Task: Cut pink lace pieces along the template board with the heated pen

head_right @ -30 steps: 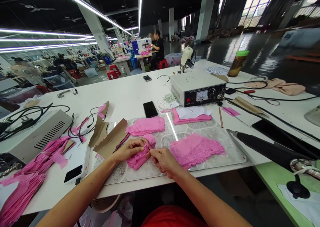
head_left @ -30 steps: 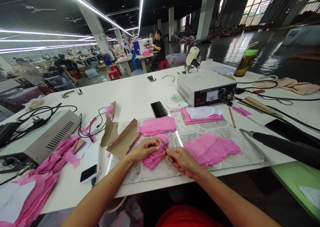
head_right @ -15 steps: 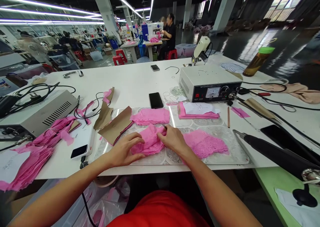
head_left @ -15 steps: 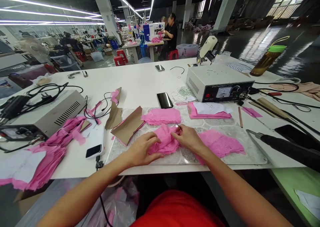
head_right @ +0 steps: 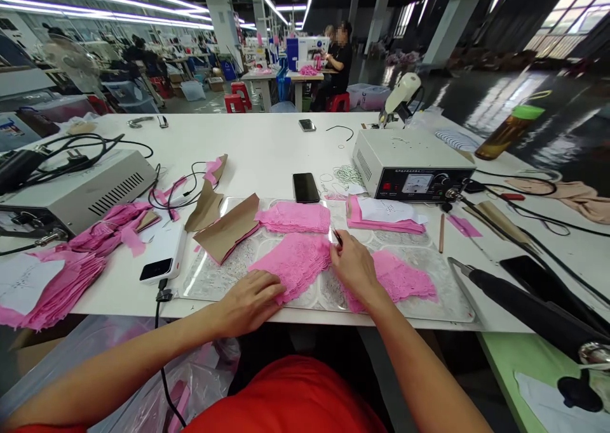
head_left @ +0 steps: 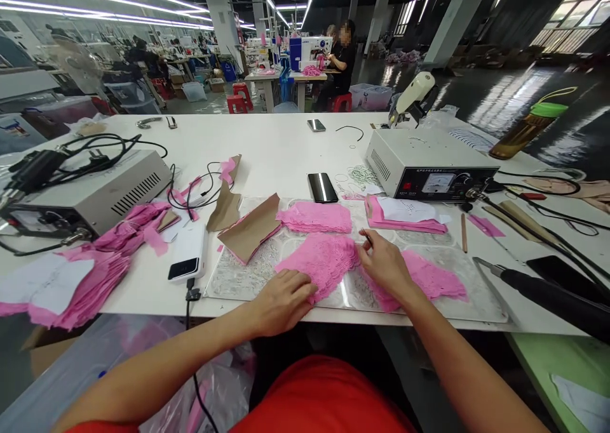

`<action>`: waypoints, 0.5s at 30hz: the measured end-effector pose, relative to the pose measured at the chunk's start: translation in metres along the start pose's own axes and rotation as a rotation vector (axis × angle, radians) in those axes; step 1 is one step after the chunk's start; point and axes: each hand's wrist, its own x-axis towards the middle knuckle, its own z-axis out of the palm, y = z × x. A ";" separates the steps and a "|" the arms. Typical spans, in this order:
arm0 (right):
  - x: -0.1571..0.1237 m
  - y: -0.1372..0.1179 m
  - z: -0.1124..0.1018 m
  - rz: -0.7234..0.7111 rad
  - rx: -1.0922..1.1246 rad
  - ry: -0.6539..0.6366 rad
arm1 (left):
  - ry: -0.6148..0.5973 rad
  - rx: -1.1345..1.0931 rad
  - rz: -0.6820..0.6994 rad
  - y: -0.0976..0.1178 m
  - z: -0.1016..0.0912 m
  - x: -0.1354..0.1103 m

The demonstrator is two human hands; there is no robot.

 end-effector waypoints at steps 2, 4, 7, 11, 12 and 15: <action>-0.014 0.000 -0.004 0.030 0.127 -0.057 | 0.023 -0.049 -0.015 0.001 -0.006 -0.001; -0.034 -0.004 -0.004 0.045 0.299 -0.198 | -0.001 -0.076 -0.010 -0.001 -0.011 -0.003; -0.063 -0.014 0.004 0.071 0.449 -0.429 | -0.084 -0.059 0.014 -0.006 -0.016 -0.003; -0.084 -0.025 0.018 0.110 0.502 -0.511 | -0.231 0.013 0.084 -0.013 -0.016 0.003; -0.085 -0.027 0.021 0.117 0.506 -0.506 | -0.262 0.036 0.102 -0.014 -0.015 0.005; -0.087 -0.029 0.026 0.134 0.526 -0.485 | -0.300 0.074 0.110 -0.014 -0.012 0.011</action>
